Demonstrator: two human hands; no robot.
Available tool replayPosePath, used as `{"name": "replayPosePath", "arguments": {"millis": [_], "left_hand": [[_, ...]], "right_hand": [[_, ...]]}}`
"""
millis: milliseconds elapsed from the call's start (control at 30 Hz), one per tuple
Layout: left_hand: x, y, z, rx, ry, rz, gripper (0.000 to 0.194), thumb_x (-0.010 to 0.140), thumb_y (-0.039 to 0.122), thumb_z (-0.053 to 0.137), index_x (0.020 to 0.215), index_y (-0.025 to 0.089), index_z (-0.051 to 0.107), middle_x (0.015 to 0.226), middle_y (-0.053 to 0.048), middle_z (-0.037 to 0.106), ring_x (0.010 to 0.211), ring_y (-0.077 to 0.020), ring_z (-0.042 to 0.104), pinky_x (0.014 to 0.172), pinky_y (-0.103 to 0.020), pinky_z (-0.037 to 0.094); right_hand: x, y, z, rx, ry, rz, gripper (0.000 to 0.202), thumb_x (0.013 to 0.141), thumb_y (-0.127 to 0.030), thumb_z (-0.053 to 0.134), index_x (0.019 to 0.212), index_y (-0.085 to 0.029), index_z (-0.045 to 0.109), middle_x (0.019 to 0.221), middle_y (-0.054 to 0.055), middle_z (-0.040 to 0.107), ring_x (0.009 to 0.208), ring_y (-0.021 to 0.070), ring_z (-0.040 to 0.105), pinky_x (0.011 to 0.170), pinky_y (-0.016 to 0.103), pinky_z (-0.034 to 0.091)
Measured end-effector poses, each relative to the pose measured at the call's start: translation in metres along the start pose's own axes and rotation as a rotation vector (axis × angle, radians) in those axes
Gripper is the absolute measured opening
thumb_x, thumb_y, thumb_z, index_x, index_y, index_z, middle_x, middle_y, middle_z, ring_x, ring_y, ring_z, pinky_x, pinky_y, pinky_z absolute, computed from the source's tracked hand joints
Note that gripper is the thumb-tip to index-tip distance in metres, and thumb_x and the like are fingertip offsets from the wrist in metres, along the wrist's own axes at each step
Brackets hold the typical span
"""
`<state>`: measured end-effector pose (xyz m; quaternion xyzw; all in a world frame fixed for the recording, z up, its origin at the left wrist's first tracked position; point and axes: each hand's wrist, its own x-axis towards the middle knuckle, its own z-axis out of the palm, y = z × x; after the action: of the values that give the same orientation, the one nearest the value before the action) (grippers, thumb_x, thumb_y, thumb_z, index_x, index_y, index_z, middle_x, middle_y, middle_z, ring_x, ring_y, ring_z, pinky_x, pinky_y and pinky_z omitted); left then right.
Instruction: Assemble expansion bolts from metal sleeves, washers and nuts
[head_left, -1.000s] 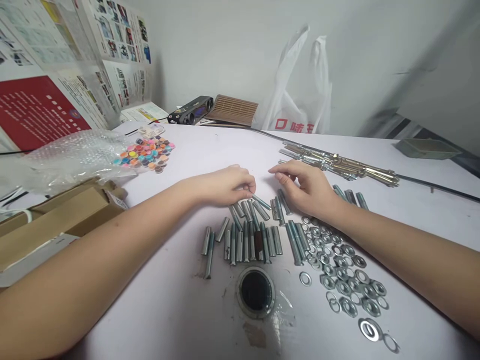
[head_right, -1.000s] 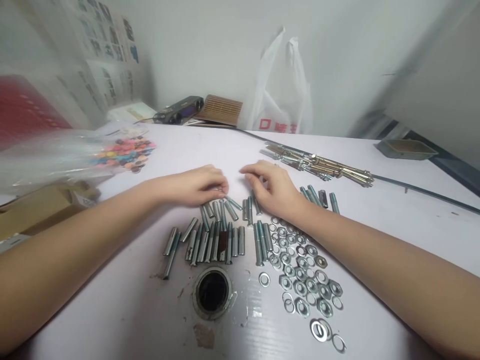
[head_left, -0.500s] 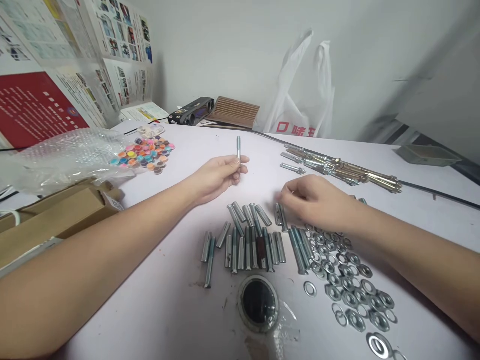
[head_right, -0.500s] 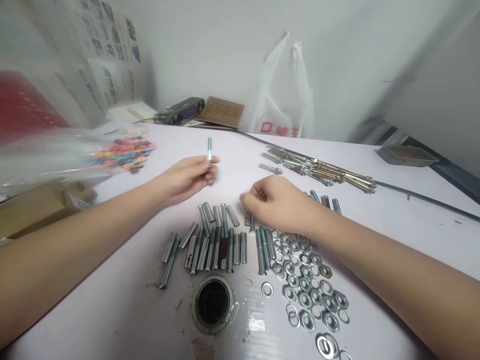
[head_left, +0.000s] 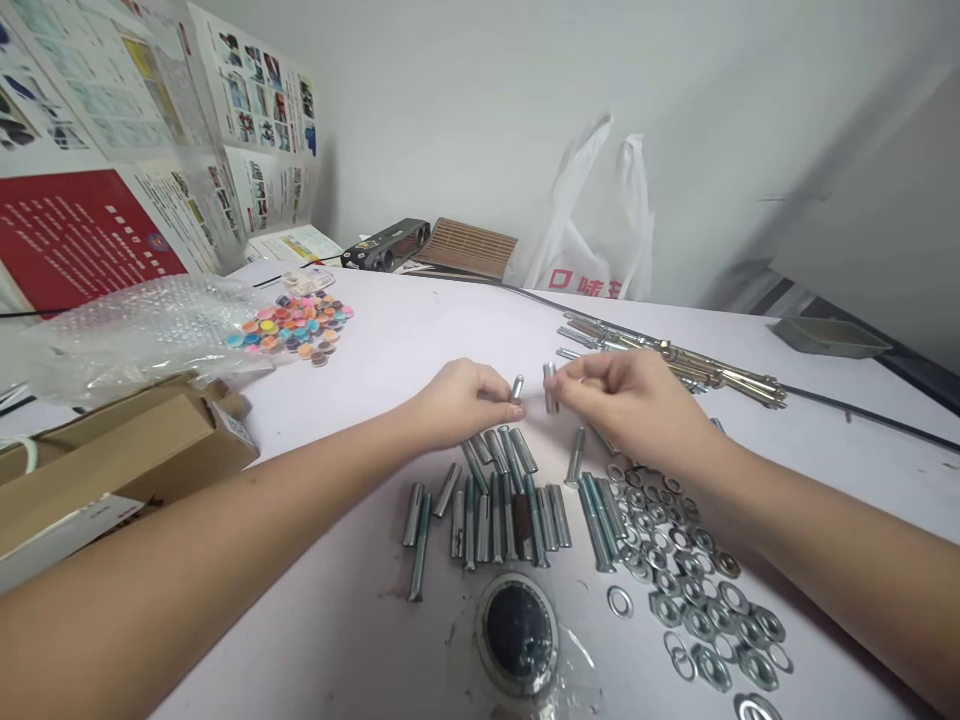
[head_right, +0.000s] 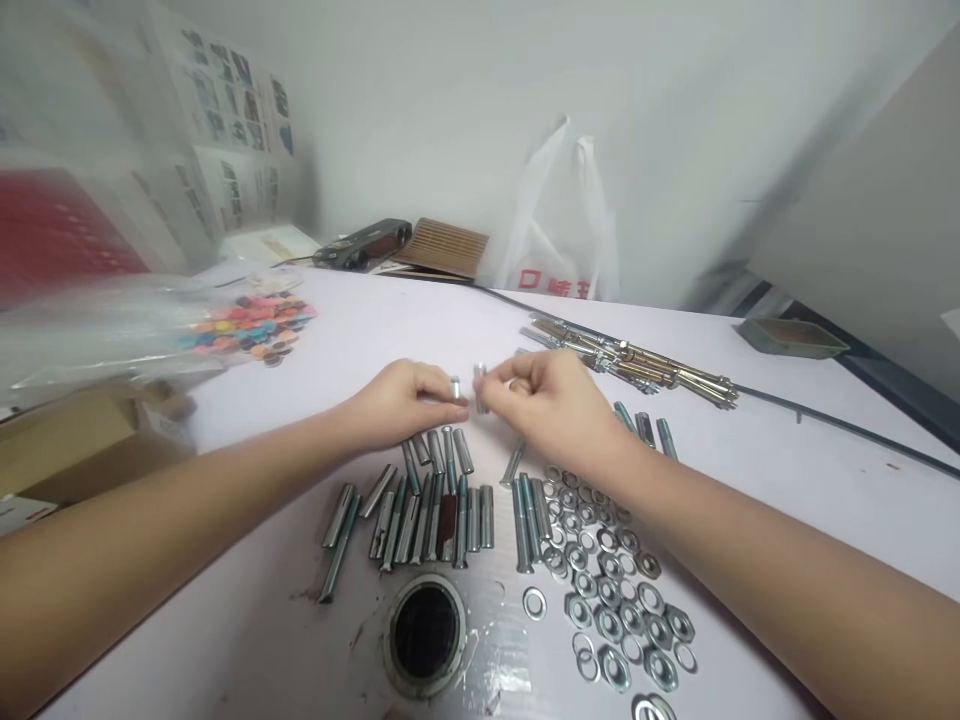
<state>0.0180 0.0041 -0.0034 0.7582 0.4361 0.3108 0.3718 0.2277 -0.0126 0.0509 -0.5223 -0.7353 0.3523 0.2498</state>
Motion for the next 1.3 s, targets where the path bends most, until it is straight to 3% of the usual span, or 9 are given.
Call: {"name": "replayPosePath", "arguments": {"millis": [100,200,333,667,867,1033,1167,1300], "left_hand": [[0.002,0.001,0.001,0.08,-0.046,0.04,0.025,0.08,0.03,0.067,0.06,0.014,0.066,0.062,0.0,0.059,0.067,-0.0138,0.055,0.069,-0.029,0.041],[0.004,0.001,0.001,0.091,-0.048,0.042,0.022,0.079,0.029,0.068,0.063,0.015,0.067,0.066,0.0,0.061,0.068,-0.0138,0.056,0.068,-0.028,0.041],[0.004,0.001,0.002,0.08,-0.037,0.037,0.02,0.078,0.028,0.07,0.064,0.015,0.068,0.067,0.0,0.063,0.068,-0.0133,0.056,0.067,-0.027,0.041],[0.003,-0.002,0.002,0.104,-0.028,0.063,0.016,0.079,0.028,0.068,0.072,0.015,0.074,0.074,-0.003,0.068,0.074,-0.016,0.061,0.073,-0.029,0.045],[0.003,-0.001,-0.001,0.15,-0.028,0.053,0.015,0.077,0.029,0.071,0.081,0.016,0.076,0.077,-0.003,0.069,0.078,-0.0175,0.062,0.074,-0.03,0.045],[0.003,0.0,-0.009,-0.012,-0.131,0.022,0.025,0.072,0.03,0.076,0.09,0.013,0.073,0.081,-0.003,0.069,0.078,-0.0162,0.06,0.074,-0.029,0.044],[0.005,-0.001,-0.01,-0.318,-0.068,-0.042,0.039,0.076,0.028,0.074,0.111,0.012,0.069,0.096,-0.009,0.071,0.079,-0.0147,0.062,0.075,-0.029,0.047],[0.003,-0.001,-0.005,-0.413,-0.018,0.009,0.031,0.079,0.033,0.073,0.102,0.012,0.073,0.098,-0.01,0.073,0.086,-0.0159,0.064,0.079,-0.029,0.049]], "right_hand": [[0.008,0.005,0.006,0.12,0.254,-0.158,0.03,0.083,-0.047,0.063,0.084,-0.019,0.072,0.046,-0.005,0.042,0.043,0.0085,0.033,0.044,0.026,0.028],[0.015,0.013,0.017,0.146,0.32,-0.269,0.029,0.082,-0.045,0.067,0.087,-0.018,0.075,0.057,-0.001,0.057,0.054,0.0118,0.047,0.055,0.028,0.04],[0.018,0.02,0.026,0.123,0.297,-0.348,0.029,0.083,-0.042,0.066,0.093,-0.017,0.077,0.06,0.0,0.061,0.06,0.0141,0.052,0.065,0.03,0.046],[0.017,0.027,0.031,-0.019,0.216,-0.358,0.032,0.084,-0.04,0.063,0.097,-0.014,0.077,0.044,-0.006,0.043,0.047,0.01,0.04,0.051,0.026,0.036],[0.018,0.033,0.032,-0.081,0.068,-0.332,0.032,0.086,-0.042,0.06,0.095,-0.016,0.076,0.045,-0.007,0.035,0.045,0.0078,0.031,0.047,0.024,0.028],[0.02,0.037,0.03,-0.145,-0.013,-0.337,0.028,0.087,-0.04,0.058,0.084,-0.017,0.074,0.046,-0.007,0.032,0.045,0.0075,0.029,0.046,0.025,0.025],[0.021,0.041,0.032,-0.127,-0.011,-0.323,0.03,0.086,-0.043,0.057,0.089,-0.019,0.074,0.045,-0.008,0.031,0.044,0.0077,0.026,0.046,0.026,0.023],[0.019,0.035,0.027,-0.141,-0.043,-0.299,0.026,0.085,-0.038,0.058,0.094,-0.019,0.074,0.045,-0.007,0.036,0.043,0.0084,0.03,0.046,0.026,0.024]]}}
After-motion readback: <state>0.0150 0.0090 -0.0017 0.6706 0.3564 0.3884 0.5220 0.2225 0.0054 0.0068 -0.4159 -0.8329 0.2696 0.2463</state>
